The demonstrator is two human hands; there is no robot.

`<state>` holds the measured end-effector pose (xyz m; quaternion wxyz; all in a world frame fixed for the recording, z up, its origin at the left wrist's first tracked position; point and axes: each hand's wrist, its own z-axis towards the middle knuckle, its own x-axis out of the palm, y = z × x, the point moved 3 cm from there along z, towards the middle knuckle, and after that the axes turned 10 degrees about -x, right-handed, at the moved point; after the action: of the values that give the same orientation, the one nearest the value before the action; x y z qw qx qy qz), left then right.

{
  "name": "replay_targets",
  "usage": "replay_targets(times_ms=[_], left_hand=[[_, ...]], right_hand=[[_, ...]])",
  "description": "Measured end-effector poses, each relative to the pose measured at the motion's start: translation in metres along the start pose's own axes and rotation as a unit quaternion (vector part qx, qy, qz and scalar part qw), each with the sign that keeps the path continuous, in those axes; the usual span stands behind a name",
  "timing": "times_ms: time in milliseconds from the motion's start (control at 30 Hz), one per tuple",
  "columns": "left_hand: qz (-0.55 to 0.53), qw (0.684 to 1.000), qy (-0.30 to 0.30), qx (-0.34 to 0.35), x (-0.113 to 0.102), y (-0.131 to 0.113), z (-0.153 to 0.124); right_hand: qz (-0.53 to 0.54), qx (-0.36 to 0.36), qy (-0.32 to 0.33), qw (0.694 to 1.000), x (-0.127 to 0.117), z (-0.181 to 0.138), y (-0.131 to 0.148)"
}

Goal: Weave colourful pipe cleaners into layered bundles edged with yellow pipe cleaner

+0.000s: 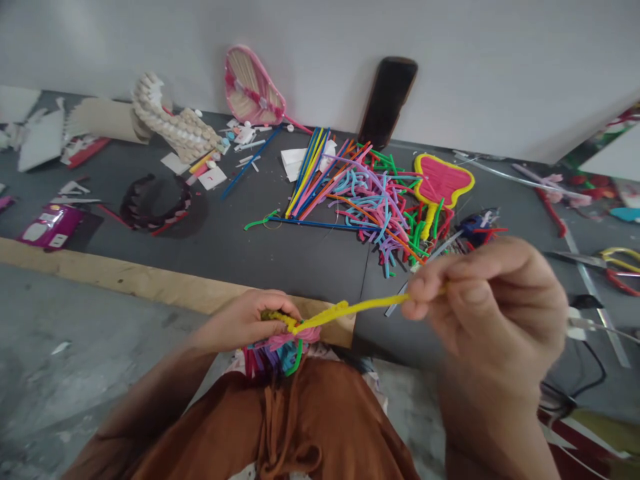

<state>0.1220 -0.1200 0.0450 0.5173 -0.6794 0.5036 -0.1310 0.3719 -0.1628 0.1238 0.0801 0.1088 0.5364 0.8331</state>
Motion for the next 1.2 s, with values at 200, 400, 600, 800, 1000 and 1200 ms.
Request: replay_targets(times_ms=[200, 400, 600, 800, 1000, 1200], left_hand=[[-0.006, 1.000, 0.002, 0.000, -0.001, 0.000, -0.001], [-0.032, 0.999, -0.018, -0.022, -0.001, 0.002, -0.003], [-0.004, 0.999, -0.040, -0.018, -0.001, 0.001, -0.004], [0.019, 0.999, -0.049, -0.006, 0.000, -0.002, -0.003], [-0.026, 0.996, -0.067, -0.046, 0.001, 0.000, -0.003], [-0.061, 0.994, -0.066, -0.065, 0.001, 0.001, -0.006]], right_hand=[[0.108, 0.060, 0.016, 0.992, 0.006, 0.035, -0.032], [0.145, 0.157, -0.038, 0.976, -0.002, 0.048, -0.081], [-0.103, 0.197, 0.078, 0.972, -0.017, 0.026, -0.121], [-0.442, -0.165, 0.195, 0.860, 0.005, 0.004, -0.082], [-0.277, -0.228, 0.430, 0.828, 0.047, -0.030, -0.073], [-0.187, -0.178, 0.412, 0.874, 0.051, -0.040, -0.092]])
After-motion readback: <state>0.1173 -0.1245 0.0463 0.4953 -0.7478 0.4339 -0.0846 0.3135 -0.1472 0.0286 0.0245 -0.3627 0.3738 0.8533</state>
